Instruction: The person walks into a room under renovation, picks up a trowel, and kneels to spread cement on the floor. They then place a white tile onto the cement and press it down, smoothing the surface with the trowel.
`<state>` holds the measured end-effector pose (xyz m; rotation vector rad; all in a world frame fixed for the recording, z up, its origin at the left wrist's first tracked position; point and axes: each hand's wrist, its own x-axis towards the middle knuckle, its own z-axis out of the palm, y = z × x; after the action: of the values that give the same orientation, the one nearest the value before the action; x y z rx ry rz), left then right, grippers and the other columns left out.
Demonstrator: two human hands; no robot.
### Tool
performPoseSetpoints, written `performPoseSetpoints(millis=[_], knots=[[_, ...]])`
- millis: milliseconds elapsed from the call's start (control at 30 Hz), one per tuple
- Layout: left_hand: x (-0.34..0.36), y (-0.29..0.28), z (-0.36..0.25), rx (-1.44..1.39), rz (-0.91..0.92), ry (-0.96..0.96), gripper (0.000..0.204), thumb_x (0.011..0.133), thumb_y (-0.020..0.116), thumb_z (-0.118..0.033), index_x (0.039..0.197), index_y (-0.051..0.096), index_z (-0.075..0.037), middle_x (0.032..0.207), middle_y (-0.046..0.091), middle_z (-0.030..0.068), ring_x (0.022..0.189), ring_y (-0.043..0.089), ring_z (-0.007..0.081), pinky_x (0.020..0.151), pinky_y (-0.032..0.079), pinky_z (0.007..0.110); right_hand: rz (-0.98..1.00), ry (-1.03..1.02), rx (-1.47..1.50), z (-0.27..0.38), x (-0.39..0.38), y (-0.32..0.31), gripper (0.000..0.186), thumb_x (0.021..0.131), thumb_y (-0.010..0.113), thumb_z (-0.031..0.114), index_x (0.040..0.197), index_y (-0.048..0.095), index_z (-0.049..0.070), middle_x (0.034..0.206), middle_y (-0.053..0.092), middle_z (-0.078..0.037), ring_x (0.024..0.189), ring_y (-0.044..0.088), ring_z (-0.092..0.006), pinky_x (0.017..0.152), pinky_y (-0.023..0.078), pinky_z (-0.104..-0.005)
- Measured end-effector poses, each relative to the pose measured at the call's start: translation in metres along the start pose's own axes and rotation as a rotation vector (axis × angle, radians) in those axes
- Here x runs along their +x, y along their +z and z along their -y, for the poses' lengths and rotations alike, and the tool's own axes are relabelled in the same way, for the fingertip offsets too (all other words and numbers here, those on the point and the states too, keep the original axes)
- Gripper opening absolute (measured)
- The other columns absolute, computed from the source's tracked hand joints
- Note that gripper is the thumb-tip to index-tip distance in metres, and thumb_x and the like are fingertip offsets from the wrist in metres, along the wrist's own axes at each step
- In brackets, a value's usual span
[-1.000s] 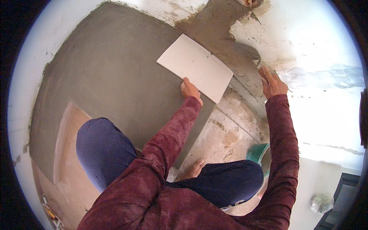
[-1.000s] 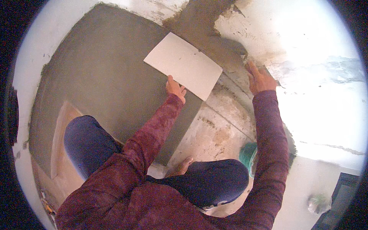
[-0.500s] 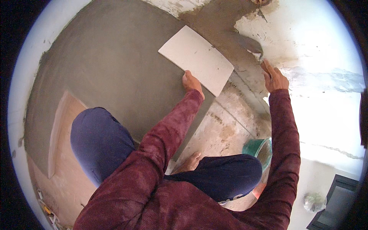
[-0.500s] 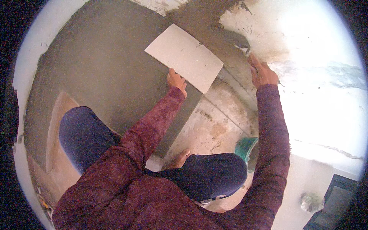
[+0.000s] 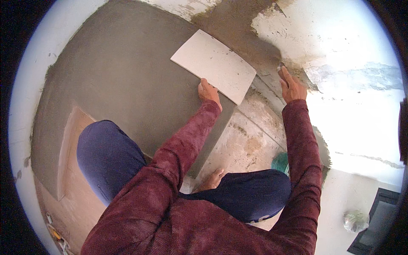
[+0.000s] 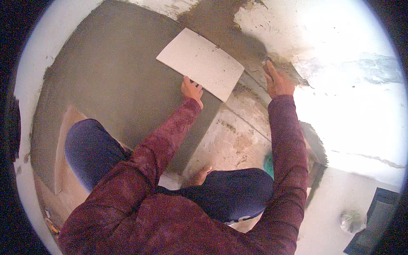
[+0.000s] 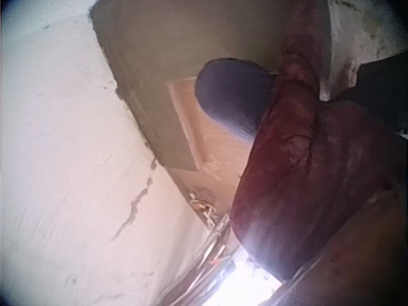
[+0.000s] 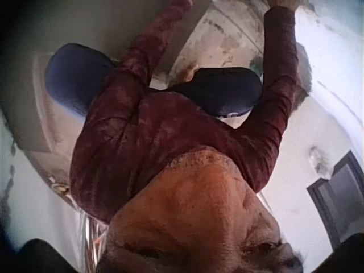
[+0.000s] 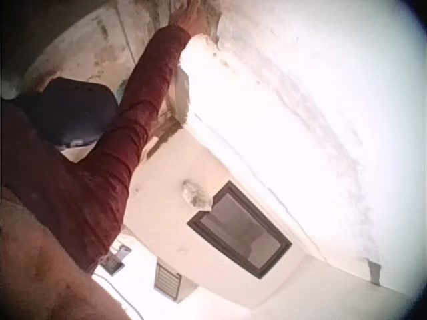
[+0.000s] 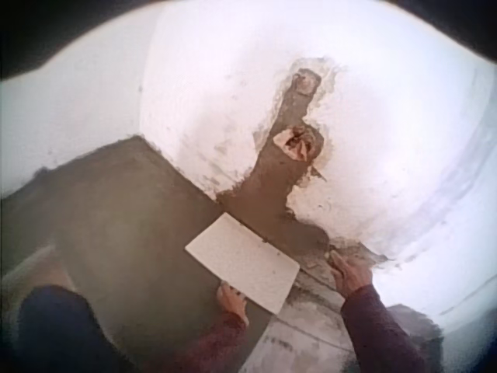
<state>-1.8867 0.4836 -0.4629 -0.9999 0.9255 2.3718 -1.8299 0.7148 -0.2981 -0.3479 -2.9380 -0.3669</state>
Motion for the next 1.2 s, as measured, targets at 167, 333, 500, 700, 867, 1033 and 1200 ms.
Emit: performPoseSetpoints(millis=[167,333,500,700,867,1033,1200], knots=[[-0.007,0.004,-0.002,-0.008,-0.036,0.017,0.07,0.089,0.04,-0.048,0.139,0.033,0.001,0.131,0.044,0.0222,0.122,0.046,0.0354,0.104,0.032,0.042,-0.046,-0.074,0.03,0.011,0.002,0.017,0.054,0.089,0.058,0.024,0.138,0.039,0.036,0.11,0.065,-0.011,0.091,0.065,-0.03,0.072,0.054,-0.0406],[-0.014,0.005,-0.006,-0.02,0.005,-0.027,0.073,0.089,0.04,-0.05,0.142,0.028,-0.002,0.137,0.039,0.0218,0.125,0.043,0.0335,0.108,0.029,0.042,-0.068,-0.069,0.079,0.012,0.002,0.035,0.054,0.09,0.054,0.028,0.138,0.034,0.041,0.094,0.061,-0.015,0.08,0.064,-0.035,0.063,0.052,-0.0464],[-0.016,0.007,-0.01,-0.012,-0.005,-0.055,0.074,0.089,0.041,-0.05,0.145,0.023,-0.004,0.141,0.035,0.0215,0.129,0.039,0.0331,0.108,0.028,0.042,0.169,-0.038,-0.145,0.018,-0.006,0.045,0.053,0.091,0.052,0.03,0.139,0.032,0.042,0.098,0.061,-0.014,0.08,0.064,-0.0343,0.065,0.052,-0.0456],[-0.017,0.004,-0.009,-0.046,0.028,-0.02,0.079,0.088,0.043,-0.053,0.147,0.02,-0.007,0.143,0.033,0.0219,0.129,0.039,0.0348,0.108,0.029,0.042,0.081,-0.017,-0.055,0.02,-0.003,0.038,0.05,0.092,0.05,0.032,0.138,0.033,0.043,0.098,0.061,-0.011,0.081,0.064,-0.033,0.065,0.052,-0.0454],[-0.02,0.003,-0.011,-0.023,0.018,-0.022,0.071,0.092,0.037,-0.051,0.145,0.022,-0.006,0.144,0.03,0.0237,0.128,0.039,0.0383,0.107,0.029,0.042,0.018,-0.034,-0.025,0.026,0.001,0.046,0.057,0.091,0.055,0.028,0.14,0.031,0.043,0.092,0.062,-0.01,0.075,0.064,-0.0299,0.062,0.052,-0.0419],[-0.022,0.002,-0.013,-0.073,0.036,-0.055,0.074,0.091,0.036,-0.055,0.146,0.023,-0.007,0.144,0.032,0.0229,0.127,0.04,0.0379,0.107,0.029,0.042,0.048,-0.031,0.024,0.026,-0.004,0.061,0.056,0.09,0.056,0.028,0.14,0.034,0.041,0.092,0.062,-0.009,0.079,0.064,-0.0303,0.062,0.052,-0.0417],[-0.023,0.003,-0.014,-0.066,0.013,-0.056,0.077,0.09,0.038,-0.056,0.145,0.023,-0.005,0.142,0.034,0.0228,0.127,0.041,0.036,0.106,0.031,0.042,0.042,-0.05,-0.076,0.024,-0.007,0.065,0.055,0.089,0.057,0.027,0.139,0.036,0.04,0.089,0.061,-0.009,0.076,0.064,-0.029,0.061,0.052,-0.0409]])
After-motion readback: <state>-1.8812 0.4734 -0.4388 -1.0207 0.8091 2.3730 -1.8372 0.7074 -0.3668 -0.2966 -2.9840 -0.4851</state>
